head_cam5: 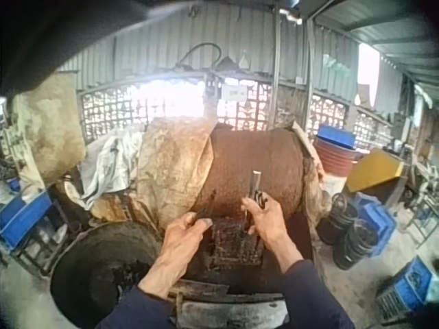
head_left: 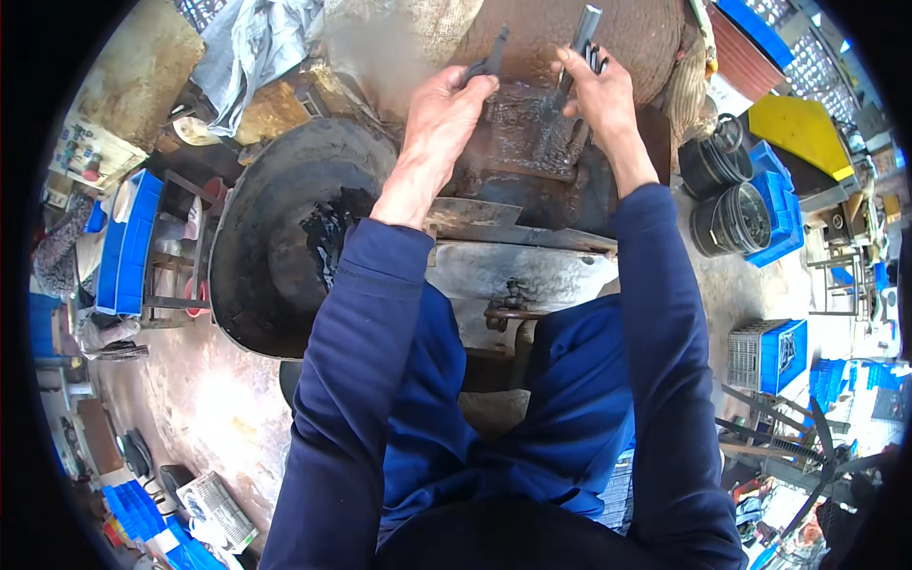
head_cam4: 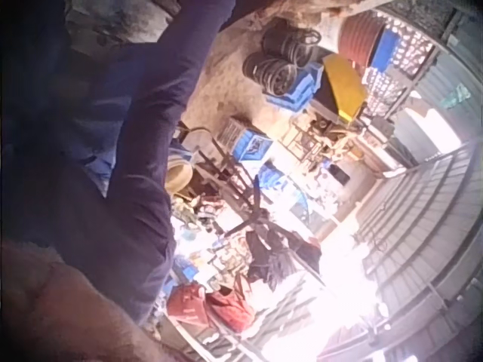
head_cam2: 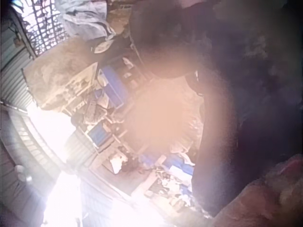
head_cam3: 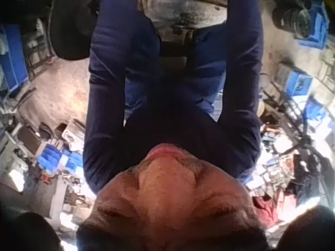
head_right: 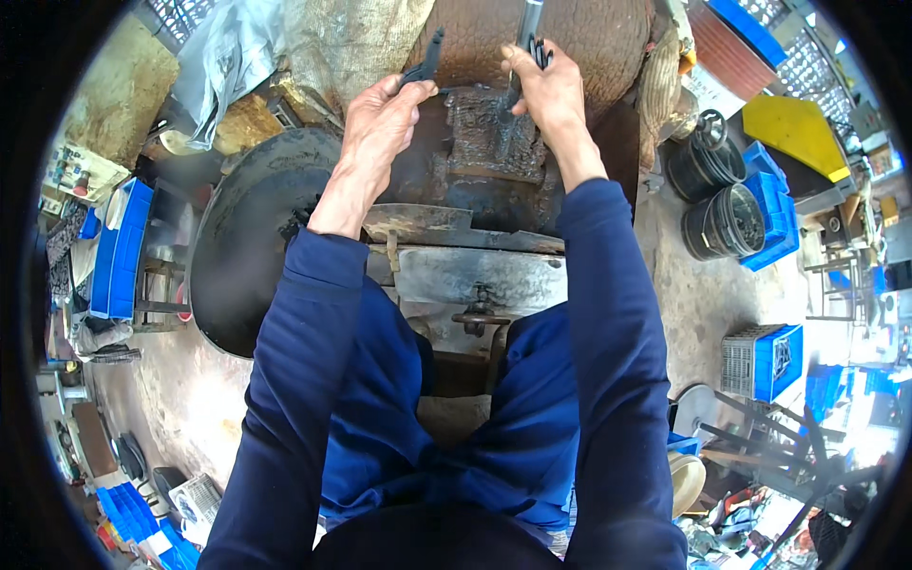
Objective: The worker is grinding, measuring, and inspecting small metal components at a industrial workstation.
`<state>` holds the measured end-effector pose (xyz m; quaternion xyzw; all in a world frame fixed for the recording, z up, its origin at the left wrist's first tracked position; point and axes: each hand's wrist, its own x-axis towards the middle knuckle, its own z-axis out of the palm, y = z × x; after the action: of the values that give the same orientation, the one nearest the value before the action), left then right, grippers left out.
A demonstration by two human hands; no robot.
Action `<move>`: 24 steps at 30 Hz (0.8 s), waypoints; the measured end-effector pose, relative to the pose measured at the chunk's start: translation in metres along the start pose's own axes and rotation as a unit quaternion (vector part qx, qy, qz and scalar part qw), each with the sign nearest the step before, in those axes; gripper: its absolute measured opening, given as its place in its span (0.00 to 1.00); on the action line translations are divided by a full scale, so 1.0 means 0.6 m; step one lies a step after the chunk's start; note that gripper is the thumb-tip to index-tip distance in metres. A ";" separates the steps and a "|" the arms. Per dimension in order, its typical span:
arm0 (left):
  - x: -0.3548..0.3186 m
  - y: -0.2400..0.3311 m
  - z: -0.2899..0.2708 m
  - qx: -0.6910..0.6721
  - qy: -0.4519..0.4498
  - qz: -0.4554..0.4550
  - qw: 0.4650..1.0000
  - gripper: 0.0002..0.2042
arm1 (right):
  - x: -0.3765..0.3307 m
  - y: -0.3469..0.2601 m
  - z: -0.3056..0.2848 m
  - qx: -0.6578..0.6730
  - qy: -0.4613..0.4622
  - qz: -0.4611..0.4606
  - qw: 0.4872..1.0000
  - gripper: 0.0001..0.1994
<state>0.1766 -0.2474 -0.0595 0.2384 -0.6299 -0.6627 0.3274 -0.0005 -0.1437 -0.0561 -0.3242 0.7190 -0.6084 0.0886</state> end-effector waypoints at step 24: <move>0.026 -0.090 -0.023 0.426 -0.120 -0.010 0.897 0.16 | -0.288 -0.023 -0.094 -0.258 -0.401 -0.139 0.868 0.22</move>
<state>0.1689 -0.2684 -0.1129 0.2800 -0.8839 -0.3581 0.1096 0.1087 0.0013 -0.0757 -0.6485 0.7000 -0.2249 0.1970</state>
